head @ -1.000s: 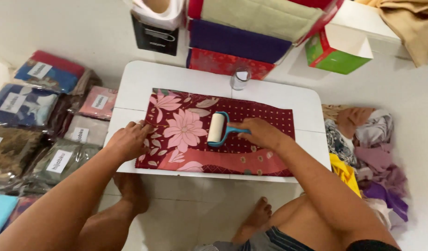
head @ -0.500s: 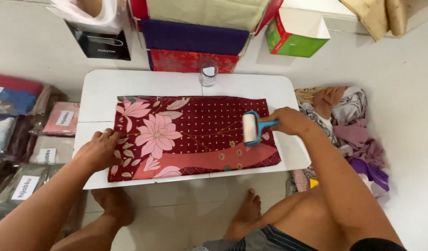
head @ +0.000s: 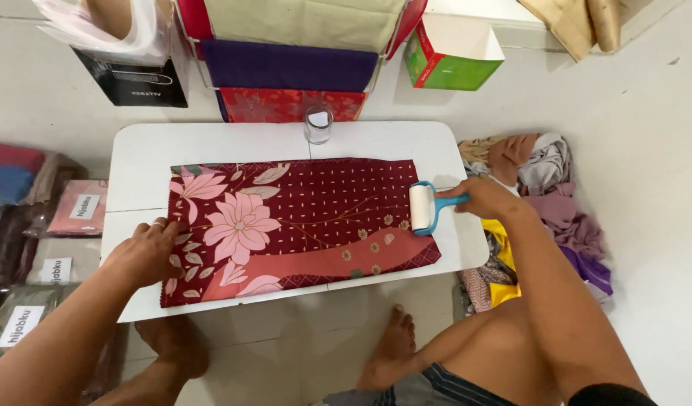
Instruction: A person folds a patterned cloth on a small table and then uses a lint roller to clean the fabric surface.
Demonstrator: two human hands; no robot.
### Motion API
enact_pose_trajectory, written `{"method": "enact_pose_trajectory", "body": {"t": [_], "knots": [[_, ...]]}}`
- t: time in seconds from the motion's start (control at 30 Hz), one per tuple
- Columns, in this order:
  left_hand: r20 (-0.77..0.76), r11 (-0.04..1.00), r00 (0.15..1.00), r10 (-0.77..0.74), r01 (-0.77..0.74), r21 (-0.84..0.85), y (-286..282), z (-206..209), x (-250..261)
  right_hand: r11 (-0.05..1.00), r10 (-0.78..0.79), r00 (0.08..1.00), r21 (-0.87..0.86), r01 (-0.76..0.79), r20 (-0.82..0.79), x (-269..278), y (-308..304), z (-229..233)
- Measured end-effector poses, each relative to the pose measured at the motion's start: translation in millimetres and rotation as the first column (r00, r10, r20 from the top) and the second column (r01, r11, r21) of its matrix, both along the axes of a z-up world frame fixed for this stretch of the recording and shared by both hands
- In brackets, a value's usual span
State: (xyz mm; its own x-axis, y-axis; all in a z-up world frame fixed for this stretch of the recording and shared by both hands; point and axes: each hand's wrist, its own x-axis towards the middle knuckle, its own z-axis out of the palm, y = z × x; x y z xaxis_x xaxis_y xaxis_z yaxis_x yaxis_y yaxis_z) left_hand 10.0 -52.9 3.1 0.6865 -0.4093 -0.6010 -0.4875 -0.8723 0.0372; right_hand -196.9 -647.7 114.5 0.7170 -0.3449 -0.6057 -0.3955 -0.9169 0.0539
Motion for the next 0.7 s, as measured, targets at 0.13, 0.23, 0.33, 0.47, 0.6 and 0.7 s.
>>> {"method": "enact_pose_trajectory", "body": {"t": [0.13, 0.23, 0.33, 0.47, 0.6, 0.7], "knots": [[0.147, 0.996, 0.986, -0.078, 0.071, 0.055, -7.4, 21.1, -0.2, 0.998, 0.000, 0.984, 0.065, -0.012, 0.180, -29.4, 34.5, 12.5], [0.243, 0.991, 0.965, -0.099, 0.117, -0.059, -9.5, 20.4, 1.7, 0.999, -0.039, 0.984, 0.018, 0.036, 0.172, -53.4, 94.3, 16.7], [0.211, 0.979, 0.968, -0.137, 0.165, -0.119, -13.0, 0.6, 5.6, 0.993, -0.100, 0.982, -0.053, 0.109, 0.160, -68.0, 129.3, -17.8], [0.138, 0.984, 0.978, -0.156, 0.167, -0.069, -20.3, -11.4, -1.1, 0.974, -0.172, 0.952, -0.101, 0.202, 0.253, -29.0, 126.7, -63.6], [0.132, 0.985, 0.980, -0.150, 0.160, -0.067, -22.6, -24.9, 8.7, 0.974, -0.165, 0.893, -0.075, 0.215, 0.418, 37.1, 119.7, -74.9], [0.109, 0.988, 0.985, -0.133, 0.140, -0.068, -22.5, -19.4, 6.5, 0.970, -0.240, 0.823, 0.103, 0.219, 0.515, 61.5, 122.3, -66.2]]}}
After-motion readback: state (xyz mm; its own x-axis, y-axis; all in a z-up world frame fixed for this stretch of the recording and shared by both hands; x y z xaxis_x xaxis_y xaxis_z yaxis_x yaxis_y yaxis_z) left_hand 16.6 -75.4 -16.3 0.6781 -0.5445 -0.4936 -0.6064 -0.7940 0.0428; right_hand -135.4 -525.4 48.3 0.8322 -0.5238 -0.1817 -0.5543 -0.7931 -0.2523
